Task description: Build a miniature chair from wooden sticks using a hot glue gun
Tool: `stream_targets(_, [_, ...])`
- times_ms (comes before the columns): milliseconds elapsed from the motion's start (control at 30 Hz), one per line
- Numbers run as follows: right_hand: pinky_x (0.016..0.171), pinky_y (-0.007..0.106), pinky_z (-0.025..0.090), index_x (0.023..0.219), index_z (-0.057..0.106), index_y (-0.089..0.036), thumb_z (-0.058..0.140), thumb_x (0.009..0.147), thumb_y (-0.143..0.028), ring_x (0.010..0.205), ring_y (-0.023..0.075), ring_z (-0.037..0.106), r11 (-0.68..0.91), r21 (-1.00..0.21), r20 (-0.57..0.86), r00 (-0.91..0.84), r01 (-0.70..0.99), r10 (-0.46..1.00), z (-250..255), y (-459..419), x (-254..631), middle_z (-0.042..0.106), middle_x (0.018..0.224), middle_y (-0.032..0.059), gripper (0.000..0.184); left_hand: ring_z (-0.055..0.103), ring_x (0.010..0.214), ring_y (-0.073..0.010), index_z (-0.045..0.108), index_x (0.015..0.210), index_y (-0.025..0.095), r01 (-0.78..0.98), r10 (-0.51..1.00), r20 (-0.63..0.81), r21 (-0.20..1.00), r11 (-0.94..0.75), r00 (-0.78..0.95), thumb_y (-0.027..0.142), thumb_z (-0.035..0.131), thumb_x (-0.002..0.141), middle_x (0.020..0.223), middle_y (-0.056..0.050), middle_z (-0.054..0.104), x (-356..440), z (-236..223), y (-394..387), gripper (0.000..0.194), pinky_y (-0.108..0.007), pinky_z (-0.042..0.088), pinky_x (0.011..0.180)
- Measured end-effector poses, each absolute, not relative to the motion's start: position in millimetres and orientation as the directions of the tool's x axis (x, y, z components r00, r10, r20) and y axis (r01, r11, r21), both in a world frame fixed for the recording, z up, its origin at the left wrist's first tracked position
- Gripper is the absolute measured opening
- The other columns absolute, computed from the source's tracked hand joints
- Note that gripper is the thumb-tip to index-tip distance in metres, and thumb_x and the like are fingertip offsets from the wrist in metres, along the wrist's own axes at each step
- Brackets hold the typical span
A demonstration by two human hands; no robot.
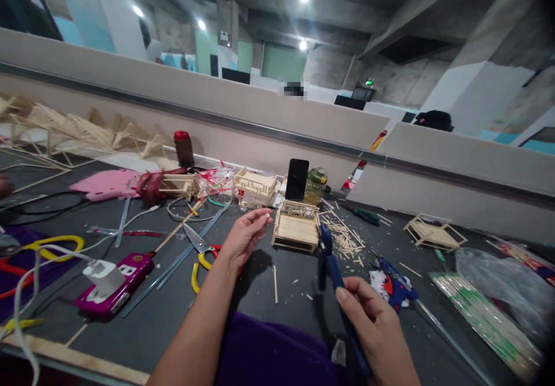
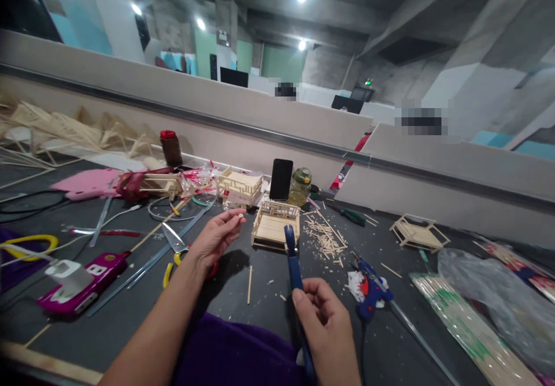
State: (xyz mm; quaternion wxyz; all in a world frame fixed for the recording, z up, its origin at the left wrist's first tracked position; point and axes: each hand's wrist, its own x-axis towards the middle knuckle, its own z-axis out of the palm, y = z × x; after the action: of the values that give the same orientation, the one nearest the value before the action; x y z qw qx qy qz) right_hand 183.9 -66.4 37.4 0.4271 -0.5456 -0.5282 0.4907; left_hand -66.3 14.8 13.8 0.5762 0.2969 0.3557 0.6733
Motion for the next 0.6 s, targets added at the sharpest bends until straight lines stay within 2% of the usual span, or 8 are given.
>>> stream_targets(67, [0.044,0.020,0.035,0.086,0.061,-0.021,0.076,0.067,-0.054,0.048,0.0098,0.042,-0.124,-0.992,-0.118,-0.181,-0.022,0.976,39.2,-67.2,175.2,0.051,0.060,-0.0041,0.041,0.054,0.058,-0.0059,0.073,0.093,0.014,-0.553,0.986,-0.037,0.831,-0.059,-0.161,0.025,0.087,0.057,0.078,-0.005,0.070,-64.4,16.9,13.1,0.040,-0.015,0.039,0.052])
stream_targets(133, [0.041,0.018,0.028,0.088,0.060,-0.021,0.080,0.066,-0.049,0.043,0.0064,0.033,-0.152,-0.981,-0.115,-0.271,-0.119,0.956,34.3,-67.1,168.0,0.046,0.057,-0.0070,0.041,0.059,0.064,-0.0086,0.073,0.088,0.014,-0.533,0.983,-0.048,0.844,-0.055,-0.177,0.023,0.088,0.055,0.077,-0.005,0.070,-62.9,18.5,11.9,0.038,-0.015,0.040,0.054])
stream_targets(300, [0.043,0.017,0.023,0.089,0.057,-0.020,0.072,0.077,-0.049,0.045,0.0050,0.027,-0.204,-0.972,-0.148,-0.369,-0.118,0.918,12.7,-65.7,156.3,0.044,0.058,-0.0078,0.035,0.059,0.065,-0.0087,0.072,0.084,0.017,-0.477,0.990,0.025,0.874,-0.089,-0.139,0.023,0.087,0.057,0.075,-0.001,0.067,-58.9,18.1,9.3,0.032,-0.016,0.039,0.055])
stream_targets(400, [0.049,0.017,0.031,0.086,0.057,-0.020,0.071,0.079,-0.047,0.052,0.0069,0.035,-0.148,-0.987,-0.118,-0.325,-0.068,0.938,7.0,-63.4,150.5,0.048,0.064,-0.0061,0.031,0.054,0.060,-0.0066,0.071,0.083,0.016,-0.443,0.992,0.062,0.890,-0.107,-0.113,0.023,0.086,0.058,0.070,0.001,0.063,-56.0,17.9,8.3,0.030,-0.016,0.037,0.054])
stream_targets(500, [0.062,0.019,0.041,0.087,0.061,-0.019,0.070,0.080,-0.044,0.068,0.0115,0.049,-0.065,-0.997,-0.051,-0.278,-0.041,0.959,6.2,-61.0,147.1,0.055,0.075,-0.0022,0.027,0.053,0.059,-0.0064,0.072,0.083,0.016,-0.425,0.992,0.063,0.899,-0.105,-0.110,0.024,0.087,0.057,0.068,0.002,0.061,-54.2,18.4,7.9,0.031,-0.017,0.038,0.055])
stream_targets(600, [0.081,0.028,0.047,0.099,0.063,-0.021,0.070,0.079,-0.041,0.090,0.0188,0.058,-0.046,-0.988,-0.005,-0.272,-0.146,0.962,5.8,-59.4,147.1,0.064,0.095,0.0033,0.029,0.053,0.060,-0.0073,0.073,0.085,0.016,-0.416,0.994,0.051,0.905,-0.089,-0.101,0.027,0.087,0.058,0.070,0.000,0.064,-53.3,18.3,7.9,0.032,-0.018,0.037,0.055])
